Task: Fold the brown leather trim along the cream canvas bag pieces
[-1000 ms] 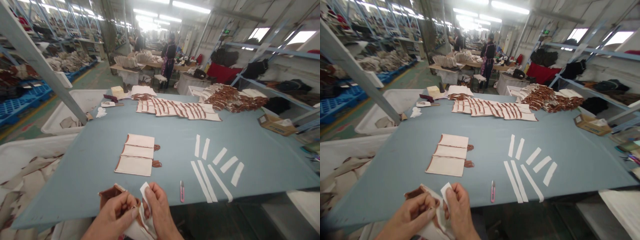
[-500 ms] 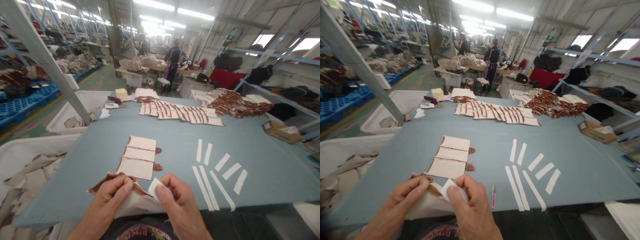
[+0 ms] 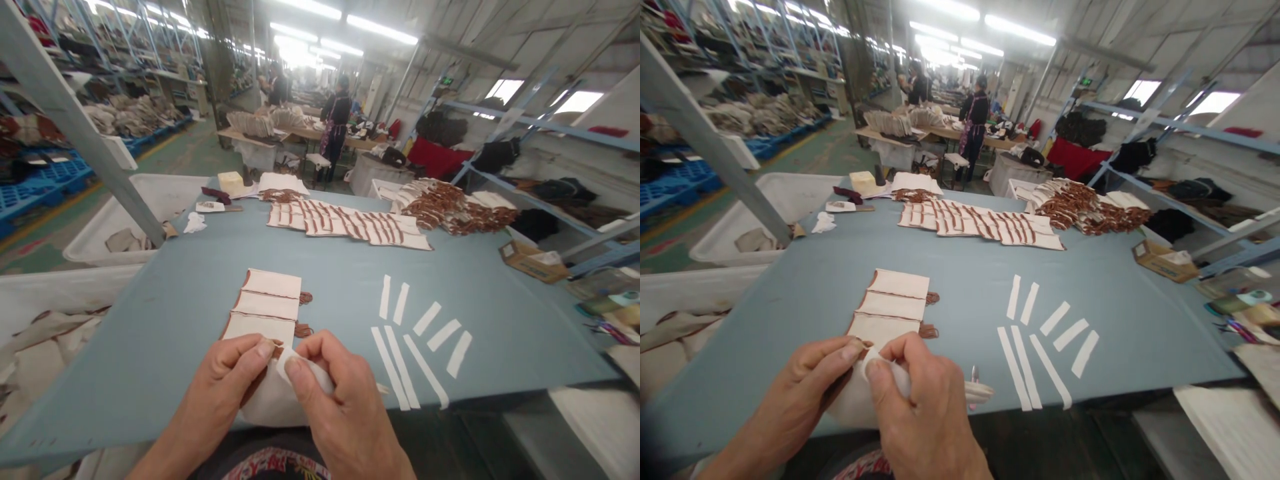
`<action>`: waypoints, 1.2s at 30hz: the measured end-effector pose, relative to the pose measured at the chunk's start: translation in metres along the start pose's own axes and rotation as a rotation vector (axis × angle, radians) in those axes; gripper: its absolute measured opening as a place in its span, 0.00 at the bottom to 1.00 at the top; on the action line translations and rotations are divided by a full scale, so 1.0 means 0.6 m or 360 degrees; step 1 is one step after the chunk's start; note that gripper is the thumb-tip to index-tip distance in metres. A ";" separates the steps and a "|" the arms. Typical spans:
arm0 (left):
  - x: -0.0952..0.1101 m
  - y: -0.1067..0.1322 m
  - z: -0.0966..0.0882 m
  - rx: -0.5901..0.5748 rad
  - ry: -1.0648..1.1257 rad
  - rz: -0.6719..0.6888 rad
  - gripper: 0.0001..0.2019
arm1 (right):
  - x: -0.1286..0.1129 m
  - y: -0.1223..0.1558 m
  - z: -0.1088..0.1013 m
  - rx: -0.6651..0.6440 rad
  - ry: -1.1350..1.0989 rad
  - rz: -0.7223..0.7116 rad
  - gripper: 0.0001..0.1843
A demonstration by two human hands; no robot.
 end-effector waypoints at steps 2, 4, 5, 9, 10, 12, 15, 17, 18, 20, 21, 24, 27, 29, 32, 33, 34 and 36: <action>0.008 0.004 0.001 0.0017 -0.0053 0.0049 0.27 | -0.001 -0.002 0.001 0.0014 -0.0002 -0.0004 0.14; 0.011 0.008 -0.001 0.0063 -0.0114 0.0072 0.27 | -0.001 -0.003 0.003 0.0026 -0.0013 -0.0015 0.14; 0.011 0.010 -0.002 0.0090 -0.0146 0.0080 0.27 | -0.001 -0.003 0.004 0.0028 -0.0015 -0.0021 0.13; 0.012 0.018 -0.008 0.0178 -0.0273 0.0143 0.26 | -0.001 -0.004 0.011 0.0021 -0.0023 -0.0027 0.13; 0.012 0.020 -0.009 0.0190 -0.0296 0.0164 0.26 | -0.001 -0.003 0.012 0.0030 -0.0026 -0.0026 0.13; 0.011 0.023 -0.011 0.0206 -0.0317 0.0189 0.26 | 0.001 -0.002 0.014 0.0053 -0.0037 -0.0018 0.13; 0.004 0.024 -0.013 0.0212 -0.0267 0.0173 0.26 | 0.009 0.000 0.021 0.0065 -0.0127 0.0028 0.14; 0.000 0.024 -0.013 0.0215 -0.0220 0.0161 0.26 | 0.015 0.001 0.024 0.0080 -0.0175 0.0059 0.15; -0.001 0.024 -0.013 0.0217 -0.0204 0.0165 0.26 | 0.018 0.002 0.025 0.0087 -0.0176 0.0069 0.15; 0.000 0.025 -0.012 0.0221 -0.0196 0.0184 0.26 | 0.021 0.001 0.025 0.0126 -0.0133 0.0072 0.15; 0.002 0.025 -0.011 0.0221 -0.0203 0.0199 0.26 | 0.022 0.001 0.024 0.0153 -0.0098 0.0069 0.15; 0.003 0.024 -0.011 0.0237 -0.0249 0.0225 0.25 | 0.023 0.002 0.022 0.0210 0.0026 0.0054 0.14; 0.003 0.024 -0.014 0.0273 -0.0253 0.0229 0.24 | 0.021 0.002 0.023 0.0211 0.0138 0.0025 0.13; 0.006 0.024 -0.014 0.0256 -0.0232 0.0247 0.23 | 0.021 0.002 0.021 0.0229 0.0183 0.0005 0.12; 0.011 0.024 -0.006 0.0160 -0.0218 0.0272 0.22 | 0.024 0.002 0.019 0.0256 0.0182 0.0006 0.13; 0.013 0.024 -0.004 0.0141 -0.0229 0.0274 0.21 | 0.025 0.001 0.020 0.0260 0.0168 0.0014 0.13; 0.016 0.023 -0.002 0.0144 -0.0249 0.0279 0.19 | 0.027 0.001 0.020 0.0264 0.0153 0.0024 0.13; 0.024 0.024 -0.002 0.0217 -0.0340 0.0320 0.17 | 0.030 0.000 0.023 0.0264 0.0122 0.0047 0.13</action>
Point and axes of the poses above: each hand's wrist, its own y-axis away from the middle knuckle, its own z-axis out of the palm, x = y × z, the point moved 9 cm from there along -y, towards the middle knuckle, and after that the axes turned 13 degrees about -z, right-handed, at the moved point
